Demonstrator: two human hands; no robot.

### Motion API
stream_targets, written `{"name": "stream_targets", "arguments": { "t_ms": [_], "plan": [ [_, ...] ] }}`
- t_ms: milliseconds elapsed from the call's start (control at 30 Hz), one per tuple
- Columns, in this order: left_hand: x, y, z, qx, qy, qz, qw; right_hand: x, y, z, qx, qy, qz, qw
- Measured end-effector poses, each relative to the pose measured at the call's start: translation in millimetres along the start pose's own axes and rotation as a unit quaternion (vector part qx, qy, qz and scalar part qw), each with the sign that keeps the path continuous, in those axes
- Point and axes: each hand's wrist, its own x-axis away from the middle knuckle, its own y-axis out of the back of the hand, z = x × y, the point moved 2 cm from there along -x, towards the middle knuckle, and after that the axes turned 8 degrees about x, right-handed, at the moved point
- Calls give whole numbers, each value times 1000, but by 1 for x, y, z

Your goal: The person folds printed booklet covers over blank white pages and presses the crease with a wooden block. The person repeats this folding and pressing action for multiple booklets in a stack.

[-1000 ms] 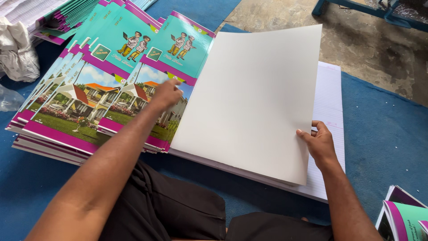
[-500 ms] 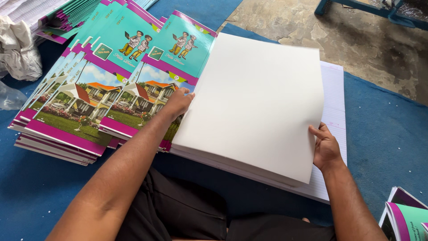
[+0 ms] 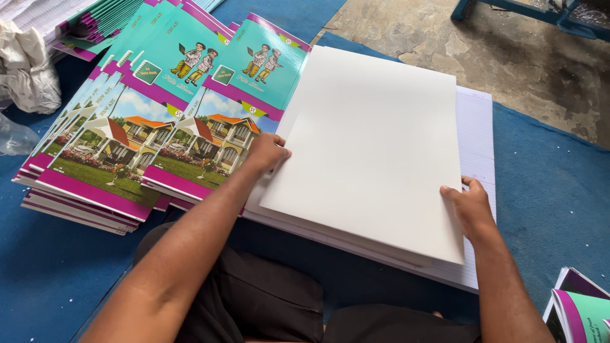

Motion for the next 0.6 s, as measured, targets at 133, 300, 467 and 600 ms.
{"name": "stream_targets", "arguments": {
  "t_ms": [133,300,467,600],
  "plan": [
    [2,-23,-4,-90,-66,-48,993,2,11,-1,119,16,-30,992],
    [6,-39,-8,-89,-49,-57,993,-20,33,-8,98,60,-54,992],
    [14,-54,-15,-93,-44,-42,994,-17,53,-4,80,122,-73,987],
    [20,-71,-20,-72,-56,-41,995,0,60,11,25,100,-71,992]
  ]
}}
